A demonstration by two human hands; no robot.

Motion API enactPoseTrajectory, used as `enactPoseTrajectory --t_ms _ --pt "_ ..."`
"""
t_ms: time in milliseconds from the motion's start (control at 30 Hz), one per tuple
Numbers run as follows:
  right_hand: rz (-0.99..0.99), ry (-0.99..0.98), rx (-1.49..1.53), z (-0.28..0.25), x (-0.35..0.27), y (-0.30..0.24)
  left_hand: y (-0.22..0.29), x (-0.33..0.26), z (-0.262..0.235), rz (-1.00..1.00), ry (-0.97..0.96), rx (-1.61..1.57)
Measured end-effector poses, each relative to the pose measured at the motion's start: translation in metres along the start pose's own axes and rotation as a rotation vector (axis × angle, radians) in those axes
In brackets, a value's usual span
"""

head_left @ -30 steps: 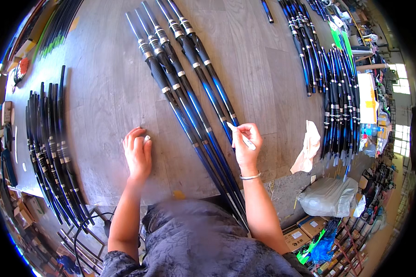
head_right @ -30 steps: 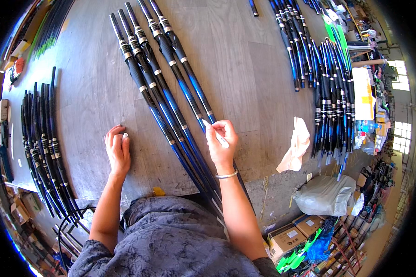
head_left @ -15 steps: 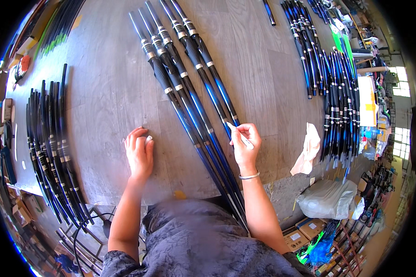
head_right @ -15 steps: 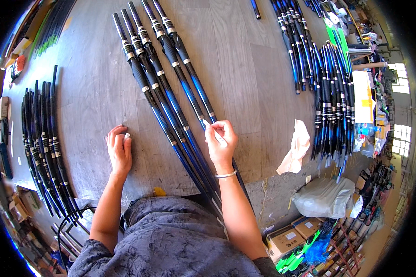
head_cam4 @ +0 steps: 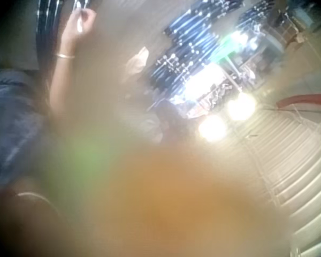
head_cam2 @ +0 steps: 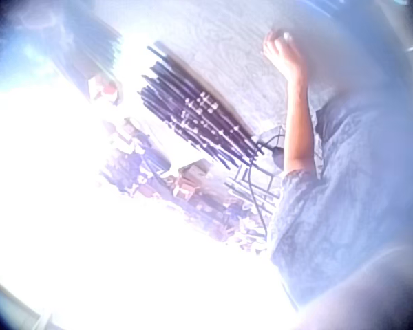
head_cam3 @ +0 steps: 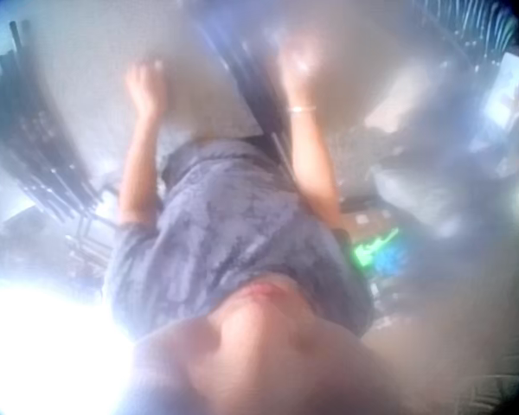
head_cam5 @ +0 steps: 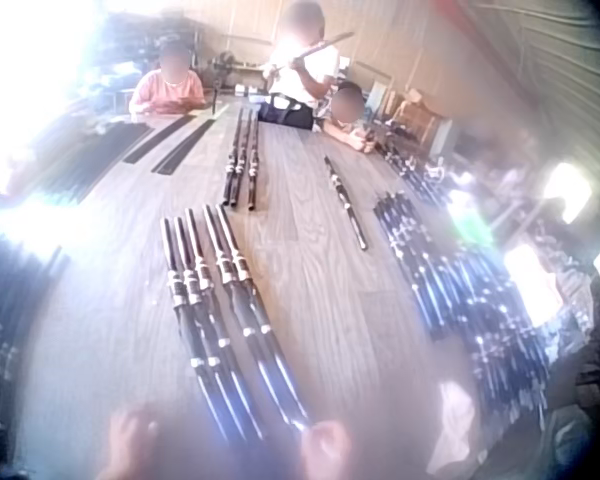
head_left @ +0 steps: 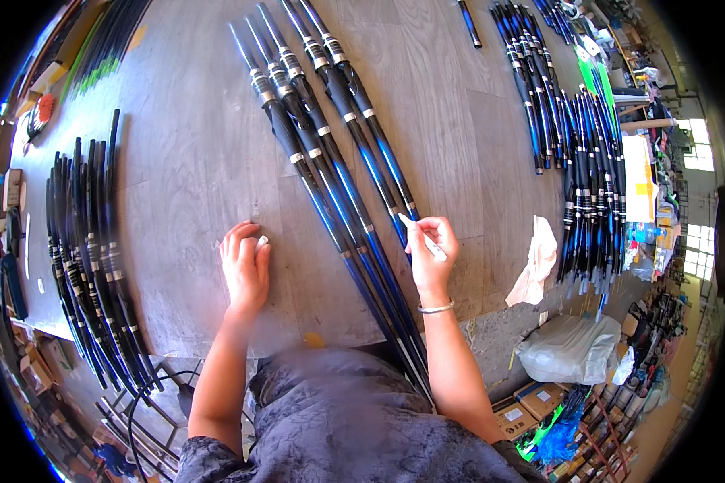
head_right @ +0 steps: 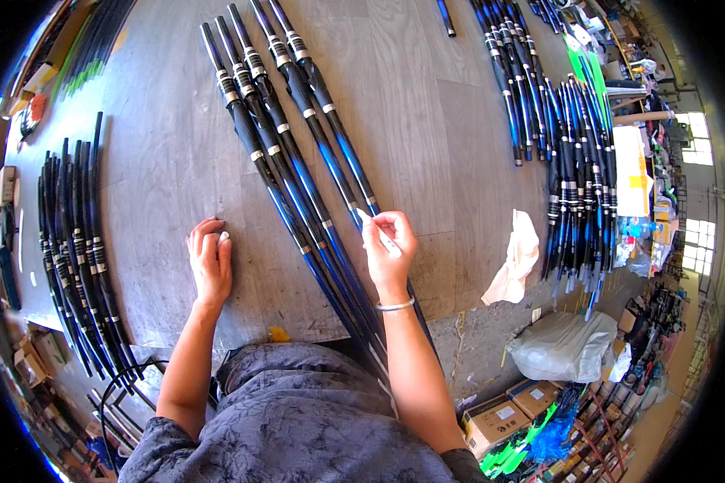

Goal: The person wipes long blue and black poles with a white cloth, then organizes them into a group on the table and marks one of the poles with a white marker.

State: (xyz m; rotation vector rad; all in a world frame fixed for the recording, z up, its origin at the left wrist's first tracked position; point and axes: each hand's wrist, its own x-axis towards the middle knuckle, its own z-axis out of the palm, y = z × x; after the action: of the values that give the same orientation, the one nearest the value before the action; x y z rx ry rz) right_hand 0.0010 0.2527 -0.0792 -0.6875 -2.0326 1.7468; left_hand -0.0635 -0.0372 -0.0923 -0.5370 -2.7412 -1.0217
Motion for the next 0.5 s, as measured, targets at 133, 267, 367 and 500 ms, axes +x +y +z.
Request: enactPoseTrajectory --t_ms 133,267,367,500 --pt "0.024 -0.014 0.018 -0.001 -0.008 -0.008 0.000 0.000 0.000 0.000 0.002 -0.002" --pt "0.117 -0.074 0.073 0.012 -0.024 -0.015 -0.003 -0.002 0.000 0.000 0.000 0.000" --pt "0.177 -0.098 0.070 0.020 -0.032 -0.014 -0.002 0.000 0.001 -0.006 -0.006 0.008" --pt "0.096 -0.130 0.031 0.021 -0.033 -0.007 -0.001 0.000 0.001 0.001 0.001 0.007"
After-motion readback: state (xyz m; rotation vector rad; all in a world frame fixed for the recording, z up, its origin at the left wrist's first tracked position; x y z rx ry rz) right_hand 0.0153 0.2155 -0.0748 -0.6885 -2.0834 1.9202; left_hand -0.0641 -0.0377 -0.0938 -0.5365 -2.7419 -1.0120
